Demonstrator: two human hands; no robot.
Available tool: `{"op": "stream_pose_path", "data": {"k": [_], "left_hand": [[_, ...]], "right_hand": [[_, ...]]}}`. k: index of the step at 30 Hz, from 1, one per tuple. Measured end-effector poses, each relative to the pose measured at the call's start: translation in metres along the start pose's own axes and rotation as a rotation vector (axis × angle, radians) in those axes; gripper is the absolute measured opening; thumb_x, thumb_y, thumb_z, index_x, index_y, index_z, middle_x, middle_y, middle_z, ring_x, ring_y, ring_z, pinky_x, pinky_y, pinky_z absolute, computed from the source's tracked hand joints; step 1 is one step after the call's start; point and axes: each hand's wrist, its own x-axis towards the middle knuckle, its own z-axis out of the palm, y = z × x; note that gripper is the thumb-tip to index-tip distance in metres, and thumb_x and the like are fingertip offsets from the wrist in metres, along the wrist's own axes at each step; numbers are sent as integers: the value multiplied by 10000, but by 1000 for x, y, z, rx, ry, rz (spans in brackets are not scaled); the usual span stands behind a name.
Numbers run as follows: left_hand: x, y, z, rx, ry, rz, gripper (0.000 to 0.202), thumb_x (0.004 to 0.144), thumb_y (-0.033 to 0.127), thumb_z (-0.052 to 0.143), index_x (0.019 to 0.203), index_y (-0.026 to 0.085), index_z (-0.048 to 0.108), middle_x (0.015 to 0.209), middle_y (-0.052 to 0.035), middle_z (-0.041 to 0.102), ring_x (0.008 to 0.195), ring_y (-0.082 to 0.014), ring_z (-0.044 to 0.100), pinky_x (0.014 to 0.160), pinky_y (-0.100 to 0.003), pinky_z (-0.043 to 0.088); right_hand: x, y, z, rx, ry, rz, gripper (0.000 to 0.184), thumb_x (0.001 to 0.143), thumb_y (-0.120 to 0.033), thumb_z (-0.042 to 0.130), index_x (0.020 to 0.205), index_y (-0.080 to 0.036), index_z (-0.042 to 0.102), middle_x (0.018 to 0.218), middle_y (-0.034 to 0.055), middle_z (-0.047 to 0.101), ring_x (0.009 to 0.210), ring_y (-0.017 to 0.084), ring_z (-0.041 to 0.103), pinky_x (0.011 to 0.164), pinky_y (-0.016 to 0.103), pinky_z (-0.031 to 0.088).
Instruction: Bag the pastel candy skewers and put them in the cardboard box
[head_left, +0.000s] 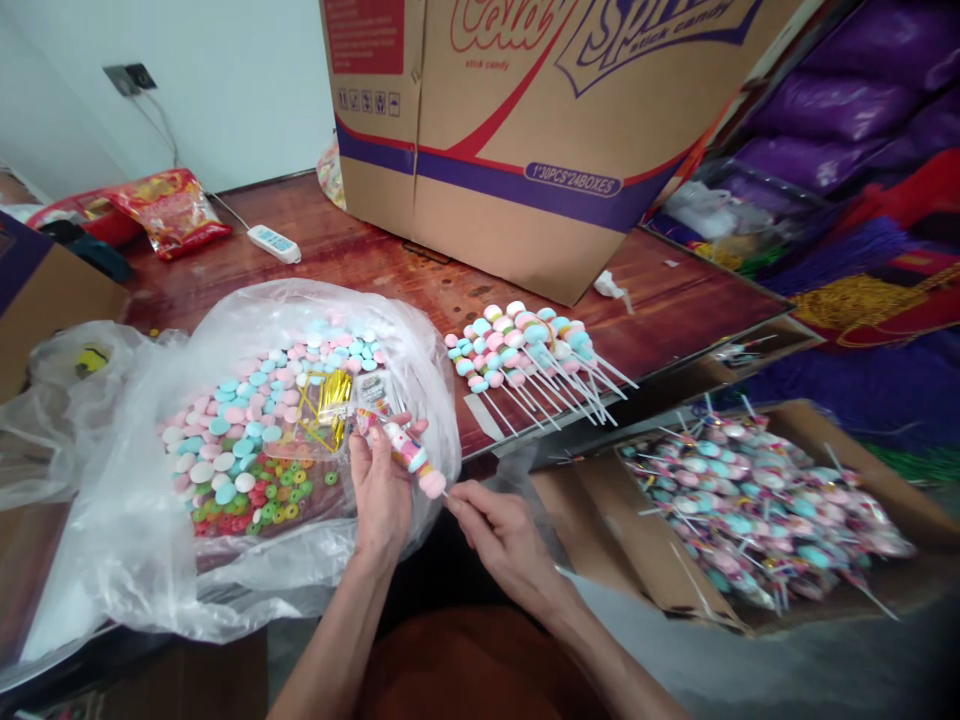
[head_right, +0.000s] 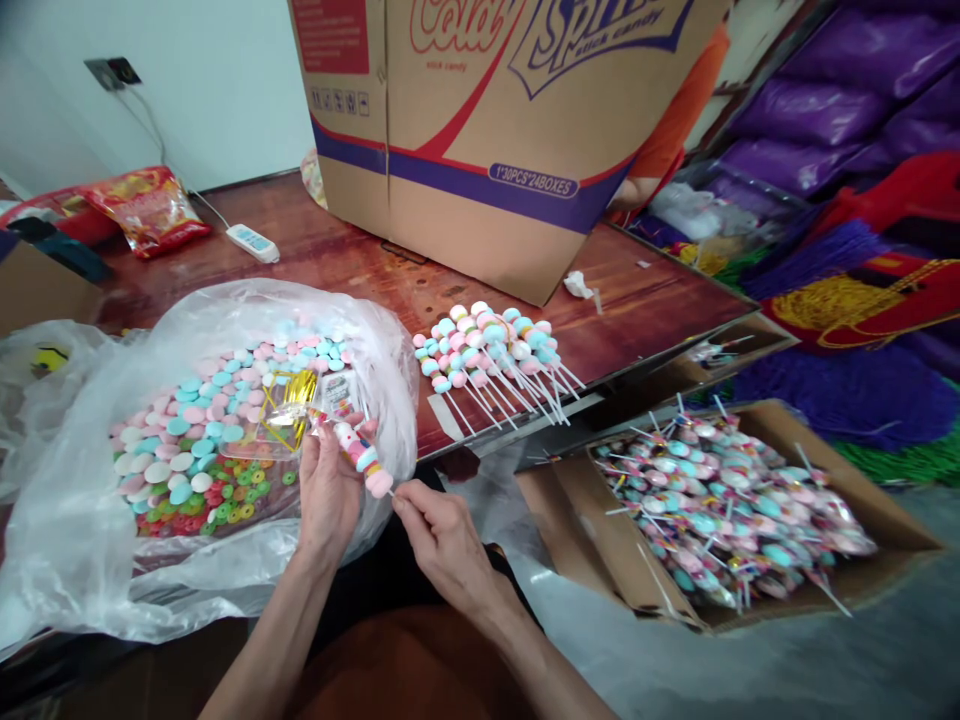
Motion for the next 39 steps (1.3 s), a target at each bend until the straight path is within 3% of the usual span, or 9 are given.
{"op": "stream_pose_path", "data": {"k": [5, 11, 18, 21, 24, 29, 31, 36, 39], "left_hand": [[-3, 1, -1, 113, -115, -98, 314, 792, 443, 730, 929, 197, 592, 954, -64, 709, 781, -166, 694, 589, -231, 498], [-7, 0, -1, 72, -200, -212, 282, 794, 418, 736, 866, 166, 635, 847, -54, 706, 755, -162, 692, 722, -281, 532], [0, 9, -8, 31, -205, -338, 306, 767, 429, 761, 818, 141, 669, 868, -101, 721, 840, -218, 709, 809, -347, 542], [4, 12, -9, 25, -155, -305, 313, 753, 429, 774, 799, 139, 665, 830, -78, 710, 823, -196, 704, 840, -336, 535], [2, 10, -7, 41, -191, -297, 300, 753, 413, 775, 826, 141, 671, 773, -57, 688, 772, -182, 691, 850, -357, 535], [-5, 7, -8, 97, -188, -281, 302, 786, 430, 736, 907, 156, 703, 818, -81, 699, 793, -198, 681, 792, -342, 547], [-4, 10, -12, 110, -211, -273, 315, 793, 436, 728, 933, 155, 701, 841, -90, 709, 820, -212, 691, 794, -346, 547], [0, 18, -19, 95, -257, -276, 339, 783, 413, 749, 974, 145, 668, 871, -77, 726, 860, -215, 712, 813, -332, 537], [-1, 16, -19, 93, -241, -303, 351, 771, 419, 758, 955, 134, 671, 841, -85, 734, 821, -213, 716, 754, -311, 540]], "right_hand": [[7, 4, 5, -84, 63, -101, 271, 996, -263, 423, 829, -183, 622, 638, -18, 544, 553, 103, 482, 556, 212, 393], [14, 10, 20, -330, 213, -269, 268, 990, -174, 393, 882, -181, 637, 723, 46, 660, 632, 139, 610, 645, 238, 465], [15, 5, 18, -246, 248, -204, 233, 991, -198, 426, 961, -187, 656, 854, 63, 717, 738, 152, 661, 710, 239, 492], [8, 0, 12, -193, 166, -89, 263, 985, -230, 439, 814, -193, 635, 661, 2, 632, 556, 118, 563, 570, 220, 433], [8, -3, 14, -176, 143, -38, 307, 979, -244, 436, 706, -208, 573, 562, -26, 543, 483, 111, 504, 523, 220, 396], [21, -8, 33, -124, 250, -84, 230, 976, -248, 411, 902, -199, 624, 790, 58, 691, 650, 160, 645, 660, 238, 473], [22, -9, 36, -84, 216, -49, 247, 978, -267, 407, 841, -202, 603, 727, 38, 658, 587, 146, 591, 608, 236, 445], [18, -7, 27, 214, -43, 127, 352, 967, -312, 435, 633, -206, 469, 564, -35, 475, 540, 111, 458, 558, 222, 371], [21, -4, 28, 327, -59, 153, 378, 946, -325, 465, 591, -197, 449, 537, -40, 443, 524, 104, 418, 549, 230, 346]]}}
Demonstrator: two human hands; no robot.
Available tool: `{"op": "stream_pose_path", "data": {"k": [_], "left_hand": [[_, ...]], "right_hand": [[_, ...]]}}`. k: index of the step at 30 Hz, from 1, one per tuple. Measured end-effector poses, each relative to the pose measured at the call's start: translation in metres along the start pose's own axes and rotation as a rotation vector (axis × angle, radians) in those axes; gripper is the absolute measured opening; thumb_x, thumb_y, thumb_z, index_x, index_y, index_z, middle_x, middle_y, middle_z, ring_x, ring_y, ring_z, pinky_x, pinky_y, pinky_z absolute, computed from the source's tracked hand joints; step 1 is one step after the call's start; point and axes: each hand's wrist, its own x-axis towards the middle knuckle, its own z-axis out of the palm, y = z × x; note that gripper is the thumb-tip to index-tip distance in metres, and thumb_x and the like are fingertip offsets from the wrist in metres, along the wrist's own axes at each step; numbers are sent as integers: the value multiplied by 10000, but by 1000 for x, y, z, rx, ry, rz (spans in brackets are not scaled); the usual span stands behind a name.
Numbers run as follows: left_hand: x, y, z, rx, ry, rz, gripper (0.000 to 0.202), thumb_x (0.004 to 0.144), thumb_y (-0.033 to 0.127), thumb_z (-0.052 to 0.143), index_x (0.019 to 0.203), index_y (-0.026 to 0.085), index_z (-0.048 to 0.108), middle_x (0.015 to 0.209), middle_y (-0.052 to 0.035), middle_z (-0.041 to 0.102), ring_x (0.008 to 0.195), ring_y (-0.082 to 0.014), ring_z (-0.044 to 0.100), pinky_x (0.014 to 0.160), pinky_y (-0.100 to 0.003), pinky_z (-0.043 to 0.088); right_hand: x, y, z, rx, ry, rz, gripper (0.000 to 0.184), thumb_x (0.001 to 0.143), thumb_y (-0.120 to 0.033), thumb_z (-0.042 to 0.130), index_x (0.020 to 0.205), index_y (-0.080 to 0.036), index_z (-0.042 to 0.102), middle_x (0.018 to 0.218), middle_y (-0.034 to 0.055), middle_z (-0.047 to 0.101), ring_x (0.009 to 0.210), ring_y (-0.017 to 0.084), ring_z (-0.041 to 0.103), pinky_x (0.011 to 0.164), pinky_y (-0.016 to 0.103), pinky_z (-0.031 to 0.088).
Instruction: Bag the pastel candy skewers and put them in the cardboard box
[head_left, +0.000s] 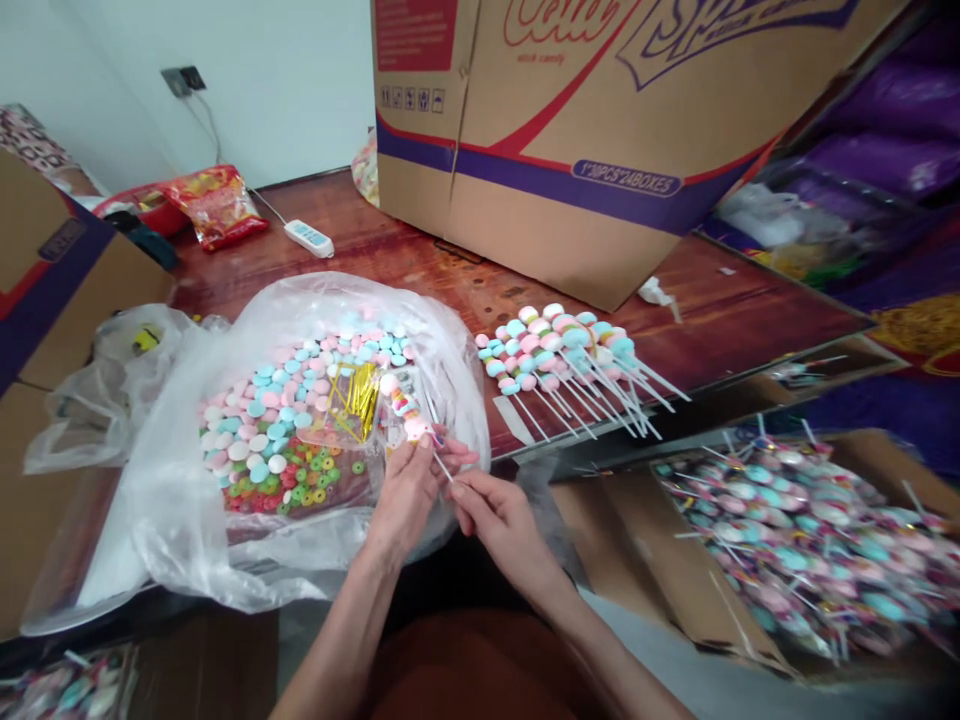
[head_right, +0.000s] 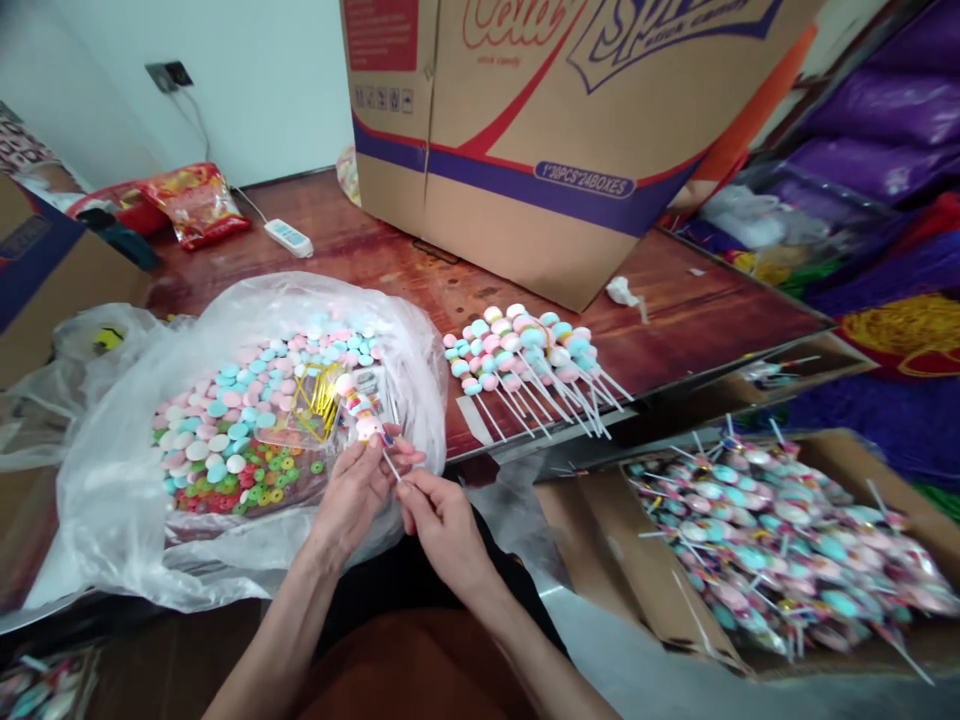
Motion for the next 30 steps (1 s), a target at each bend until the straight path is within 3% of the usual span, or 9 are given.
{"op": "stream_pose_path", "data": {"k": [7, 10, 14, 18, 22, 26, 30], "left_hand": [[-8, -7, 1, 84, 22, -2, 373, 790, 433, 717, 923, 85, 716, 844, -150, 757, 606, -164, 650, 472, -231, 427], [-10, -1, -1, 22, 33, -17, 373, 766, 429, 744, 966, 115, 724, 985, -163, 755, 794, -226, 706, 588, -262, 498], [-10, 10, -6, -85, 29, 92, 333, 771, 384, 763, 1007, 153, 721, 1173, -149, 707, 1046, -276, 682, 841, -343, 526], [-6, 14, -13, -139, 105, 117, 376, 752, 448, 771, 958, 138, 716, 983, -130, 748, 913, -254, 716, 820, -361, 539], [-6, 10, -17, -100, 130, 115, 285, 740, 395, 788, 846, 138, 724, 785, -80, 735, 727, -192, 698, 709, -306, 539], [-9, 9, -19, -84, 107, 201, 228, 785, 377, 746, 800, 150, 734, 713, -45, 704, 583, -124, 608, 589, -246, 487], [-16, 14, -24, -54, 106, 278, 182, 804, 336, 733, 873, 168, 750, 714, -19, 680, 578, -99, 553, 560, -220, 444]], "right_hand": [[11, -3, 18, 47, 70, -38, 377, 940, -360, 484, 602, -198, 446, 545, -44, 423, 522, 103, 384, 535, 242, 324], [10, -5, 19, 60, 49, -47, 383, 954, -365, 468, 611, -198, 441, 548, -49, 411, 522, 98, 367, 531, 237, 315], [10, -3, 19, -21, 25, -63, 372, 969, -361, 453, 634, -199, 452, 554, -49, 428, 521, 97, 385, 532, 232, 316], [9, 2, 24, -153, -4, -107, 367, 981, -344, 432, 644, -200, 455, 563, -46, 441, 524, 96, 416, 544, 228, 327], [10, 3, 28, -191, -18, -124, 366, 981, -339, 429, 643, -201, 454, 553, -47, 448, 512, 94, 420, 537, 226, 330], [16, -8, 27, -152, -65, -67, 359, 974, -367, 438, 658, -202, 484, 567, -42, 474, 524, 102, 428, 538, 234, 338], [33, -20, 40, 45, -33, -15, 261, 909, -435, 541, 788, -204, 556, 640, -33, 531, 579, 118, 469, 547, 237, 367]]}}
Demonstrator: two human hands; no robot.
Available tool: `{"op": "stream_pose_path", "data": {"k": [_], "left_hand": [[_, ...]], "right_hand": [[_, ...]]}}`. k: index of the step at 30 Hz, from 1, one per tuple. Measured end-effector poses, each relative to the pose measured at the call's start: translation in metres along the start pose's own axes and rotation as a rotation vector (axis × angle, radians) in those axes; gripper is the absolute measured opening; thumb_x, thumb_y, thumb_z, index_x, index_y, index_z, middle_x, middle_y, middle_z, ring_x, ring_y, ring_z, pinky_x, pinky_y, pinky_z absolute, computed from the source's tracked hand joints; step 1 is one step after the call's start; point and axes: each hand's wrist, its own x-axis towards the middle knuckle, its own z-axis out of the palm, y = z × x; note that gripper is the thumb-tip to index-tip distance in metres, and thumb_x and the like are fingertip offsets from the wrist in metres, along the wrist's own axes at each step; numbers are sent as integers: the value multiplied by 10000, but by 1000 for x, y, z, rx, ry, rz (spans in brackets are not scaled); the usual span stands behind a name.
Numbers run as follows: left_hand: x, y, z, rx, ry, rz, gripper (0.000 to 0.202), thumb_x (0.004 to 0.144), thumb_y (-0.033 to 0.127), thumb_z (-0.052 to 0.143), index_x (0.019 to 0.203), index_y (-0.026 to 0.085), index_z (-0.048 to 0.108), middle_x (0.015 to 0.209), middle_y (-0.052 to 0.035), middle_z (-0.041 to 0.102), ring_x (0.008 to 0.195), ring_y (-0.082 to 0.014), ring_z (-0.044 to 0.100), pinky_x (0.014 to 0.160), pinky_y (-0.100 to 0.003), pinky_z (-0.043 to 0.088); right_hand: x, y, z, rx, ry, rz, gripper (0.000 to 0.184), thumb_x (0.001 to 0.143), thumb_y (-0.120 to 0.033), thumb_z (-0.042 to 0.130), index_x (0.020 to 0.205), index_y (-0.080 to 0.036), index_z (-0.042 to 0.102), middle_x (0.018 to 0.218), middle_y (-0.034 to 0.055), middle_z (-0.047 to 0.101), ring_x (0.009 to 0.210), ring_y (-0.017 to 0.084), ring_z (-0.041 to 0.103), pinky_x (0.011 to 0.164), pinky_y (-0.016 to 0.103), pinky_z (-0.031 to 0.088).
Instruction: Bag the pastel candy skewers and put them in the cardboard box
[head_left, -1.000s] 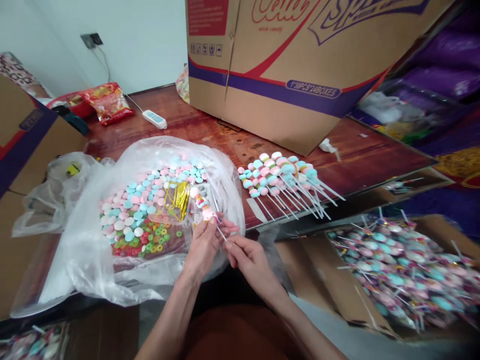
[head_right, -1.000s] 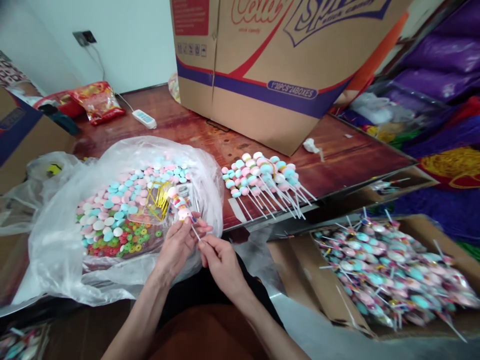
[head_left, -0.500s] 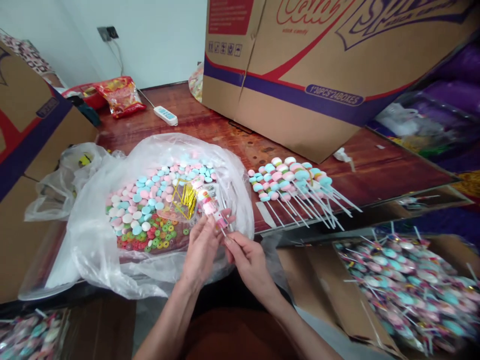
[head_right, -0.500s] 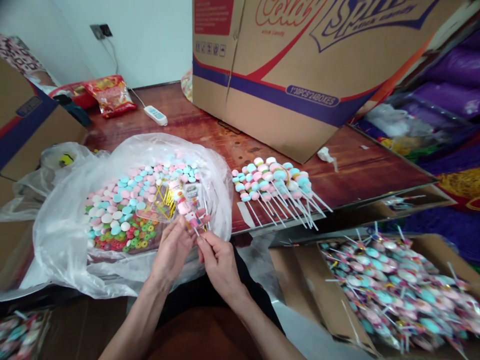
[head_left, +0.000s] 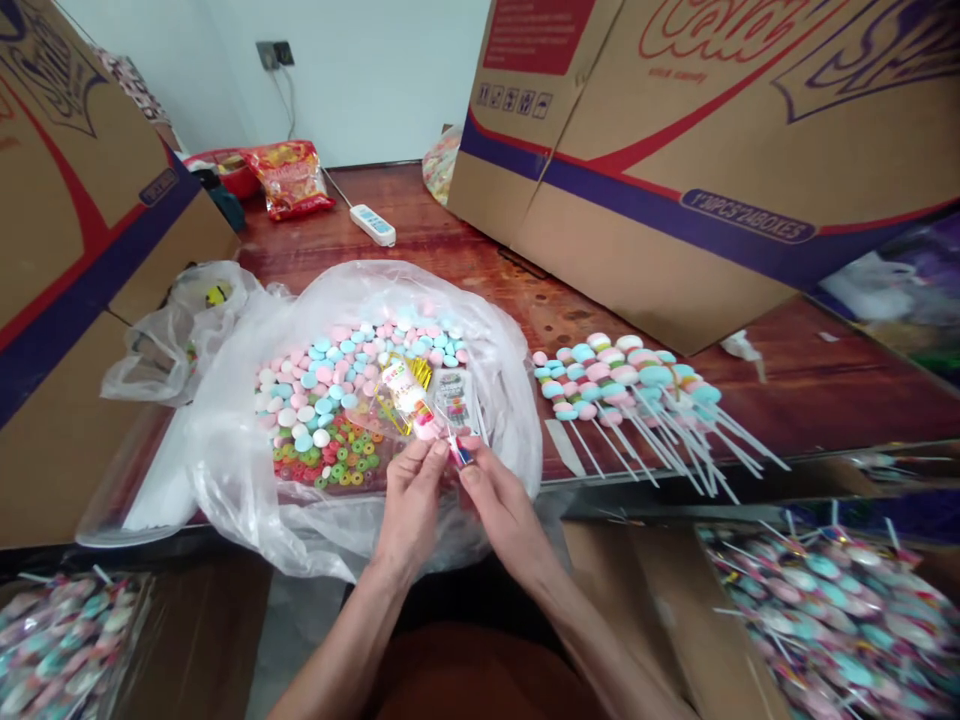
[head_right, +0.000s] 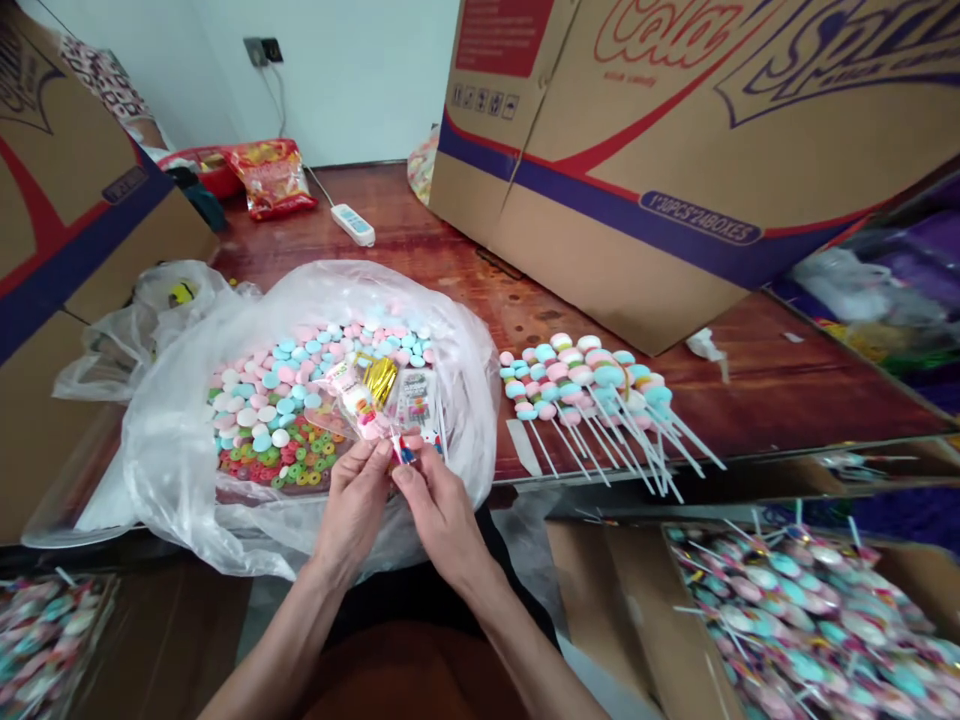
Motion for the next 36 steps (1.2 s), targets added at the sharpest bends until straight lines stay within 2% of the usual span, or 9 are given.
{"op": "stream_pose_path", "data": {"k": [3, 6, 9, 12, 14, 16, 22, 27, 36], "left_hand": [[-6, 13, -13, 12, -49, 51, 199, 826, 330, 713, 957, 185, 747, 663, 1, 635, 525, -91, 512, 549, -235, 448], [-9, 29, -34, -57, -44, 81, 169, 824, 337, 714, 920, 200, 737, 618, 15, 595, 508, -102, 517, 573, -267, 486], [-7, 41, -54, -140, 86, 193, 124, 767, 289, 772, 752, 187, 702, 660, 13, 589, 636, -110, 567, 681, -260, 509], [-4, 45, -67, -124, 193, 295, 196, 752, 273, 786, 654, 168, 653, 660, 13, 558, 678, -97, 533, 714, -226, 485], [-3, 44, -70, -108, 230, 279, 208, 747, 295, 788, 662, 170, 646, 624, 26, 519, 600, -80, 461, 650, -218, 463], [-3, 44, -70, -120, 262, 223, 230, 723, 311, 806, 673, 169, 632, 604, 38, 488, 557, -69, 410, 589, -209, 432], [2, 44, -67, -179, 287, 163, 292, 693, 296, 823, 741, 184, 559, 622, 51, 485, 563, -64, 420, 540, -183, 380], [7, 43, -69, -214, 264, 170, 291, 686, 278, 827, 761, 182, 563, 648, 46, 541, 528, -49, 398, 560, -191, 409], [11, 42, -63, -239, 289, 125, 260, 679, 242, 825, 753, 157, 591, 682, 18, 582, 488, -21, 323, 464, -146, 282]], "right_hand": [[14, -7, 20, 228, -44, 87, 355, 887, -479, 548, 671, -201, 506, 526, -49, 463, 478, 98, 401, 484, 235, 324], [27, -20, 39, 203, -331, 181, 403, 927, -455, 461, 616, -199, 486, 460, -43, 454, 415, 96, 388, 459, 241, 305], [49, -34, 49, -339, -549, 14, 363, 937, -306, 471, 608, -173, 545, 604, 22, 594, 564, 129, 537, 564, 254, 365], [84, -35, 55, -973, -359, -225, 232, 904, -163, 515, 710, -160, 643, 816, 75, 654, 761, 180, 586, 649, 281, 368], [110, -26, 58, -1186, -255, -335, 214, 912, -133, 498, 811, -162, 685, 891, 107, 655, 816, 214, 578, 669, 306, 376], [132, -12, 58, -1263, -288, -468, 217, 917, -118, 491, 849, -165, 691, 904, 117, 650, 841, 234, 560, 709, 332, 389], [157, 14, 47, -1221, -470, -643, 217, 919, -78, 459, 941, -215, 625, 1006, 84, 636, 928, 231, 519, 849, 362, 368], [162, 15, 42, -1142, -497, -611, 195, 881, -59, 421, 818, -211, 527, 866, 67, 599, 780, 205, 495, 735, 329, 366], [155, 8, 45, -804, -189, -526, 118, 932, -185, 347, 940, -196, 464, 819, 40, 572, 716, 168, 540, 690, 298, 418]]}}
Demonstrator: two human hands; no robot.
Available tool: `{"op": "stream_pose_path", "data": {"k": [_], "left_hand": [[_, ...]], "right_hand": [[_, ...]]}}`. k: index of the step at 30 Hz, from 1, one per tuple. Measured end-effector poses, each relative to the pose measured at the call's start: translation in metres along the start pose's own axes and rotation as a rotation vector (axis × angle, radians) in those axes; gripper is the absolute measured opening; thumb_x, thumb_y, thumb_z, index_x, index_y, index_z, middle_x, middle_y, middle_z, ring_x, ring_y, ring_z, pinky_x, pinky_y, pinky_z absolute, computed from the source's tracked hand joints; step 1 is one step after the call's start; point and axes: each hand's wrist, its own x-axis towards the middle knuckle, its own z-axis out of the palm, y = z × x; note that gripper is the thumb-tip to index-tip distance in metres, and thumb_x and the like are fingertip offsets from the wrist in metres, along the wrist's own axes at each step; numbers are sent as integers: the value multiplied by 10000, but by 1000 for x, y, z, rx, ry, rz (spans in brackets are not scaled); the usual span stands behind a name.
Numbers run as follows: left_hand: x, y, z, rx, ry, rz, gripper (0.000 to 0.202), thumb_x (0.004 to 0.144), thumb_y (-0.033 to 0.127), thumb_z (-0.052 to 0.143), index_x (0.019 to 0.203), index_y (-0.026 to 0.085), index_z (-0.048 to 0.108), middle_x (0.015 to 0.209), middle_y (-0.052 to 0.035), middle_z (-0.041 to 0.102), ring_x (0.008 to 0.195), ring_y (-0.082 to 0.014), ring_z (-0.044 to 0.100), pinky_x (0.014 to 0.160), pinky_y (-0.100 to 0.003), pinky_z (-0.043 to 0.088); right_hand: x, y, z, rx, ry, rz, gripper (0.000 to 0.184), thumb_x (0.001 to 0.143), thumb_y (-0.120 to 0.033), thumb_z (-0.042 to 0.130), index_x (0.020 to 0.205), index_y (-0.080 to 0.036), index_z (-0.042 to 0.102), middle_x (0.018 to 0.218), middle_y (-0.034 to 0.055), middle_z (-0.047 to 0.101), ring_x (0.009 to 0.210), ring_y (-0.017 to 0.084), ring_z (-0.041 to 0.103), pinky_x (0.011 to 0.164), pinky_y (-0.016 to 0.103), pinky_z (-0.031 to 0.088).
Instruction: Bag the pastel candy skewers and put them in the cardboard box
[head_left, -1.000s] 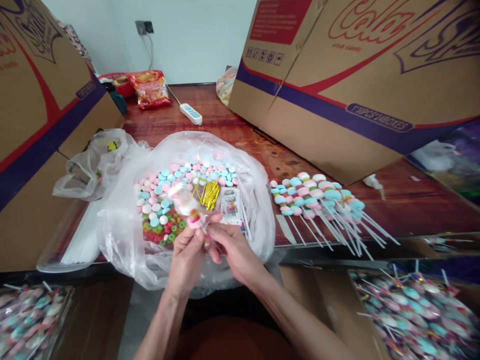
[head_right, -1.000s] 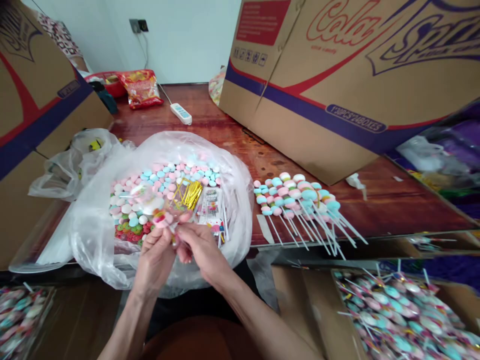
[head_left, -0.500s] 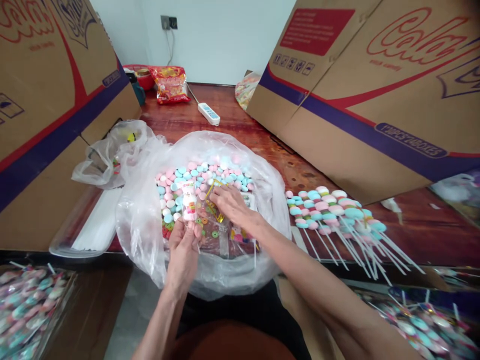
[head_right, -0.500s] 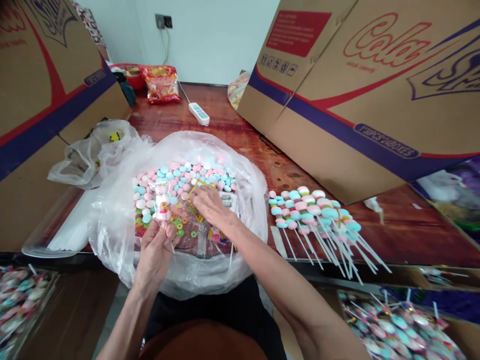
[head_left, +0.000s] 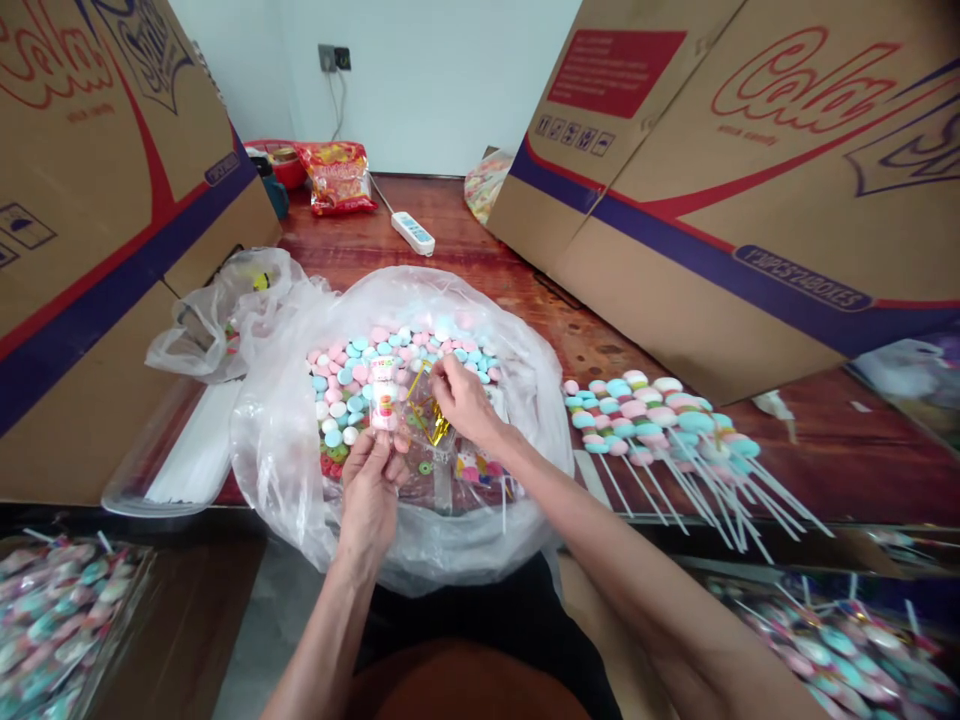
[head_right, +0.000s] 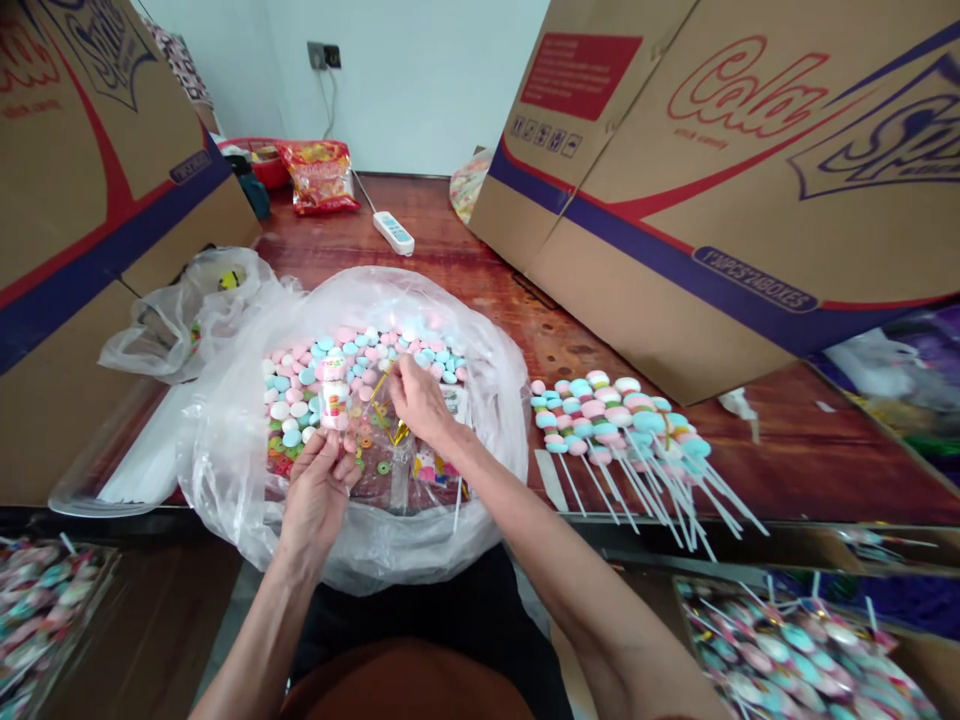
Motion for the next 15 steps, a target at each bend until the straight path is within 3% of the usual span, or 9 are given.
{"op": "stream_pose_path", "data": {"k": [3, 6, 9, 15], "left_hand": [[1, -4, 6, 39, -2, 26, 246, 692, 254, 808, 752, 151, 594, 689, 14, 583, 480, -17, 303, 453, -150, 256], [-2, -9, 11, 112, -30, 45, 217, 743, 285, 761, 787, 156, 592, 690, 18, 562, 481, -24, 304, 449, -160, 239], [-8, -17, 17, 209, -49, 71, 196, 812, 324, 697, 885, 195, 570, 694, 36, 540, 483, -40, 319, 450, -170, 235], [-19, -33, 31, 204, -108, 55, 272, 786, 326, 732, 898, 244, 498, 703, 51, 533, 508, -54, 394, 458, -176, 248]], "right_hand": [[-14, -17, -8, 534, 167, 185, 170, 895, -235, 445, 1061, -221, 478, 774, -27, 567, 622, 125, 552, 611, 256, 443], [-39, -42, -17, 1027, 212, 352, 333, 803, -288, 630, 1127, -243, 568, 754, -43, 614, 625, 123, 595, 607, 257, 476], [-65, -62, -23, 1131, 274, 463, 226, 726, -276, 731, 939, -212, 693, 783, -5, 676, 712, 138, 629, 650, 261, 499], [-91, -68, -18, 1281, 489, 637, 247, 653, -304, 815, 775, -195, 630, 654, -25, 661, 570, 118, 610, 585, 252, 495]]}}
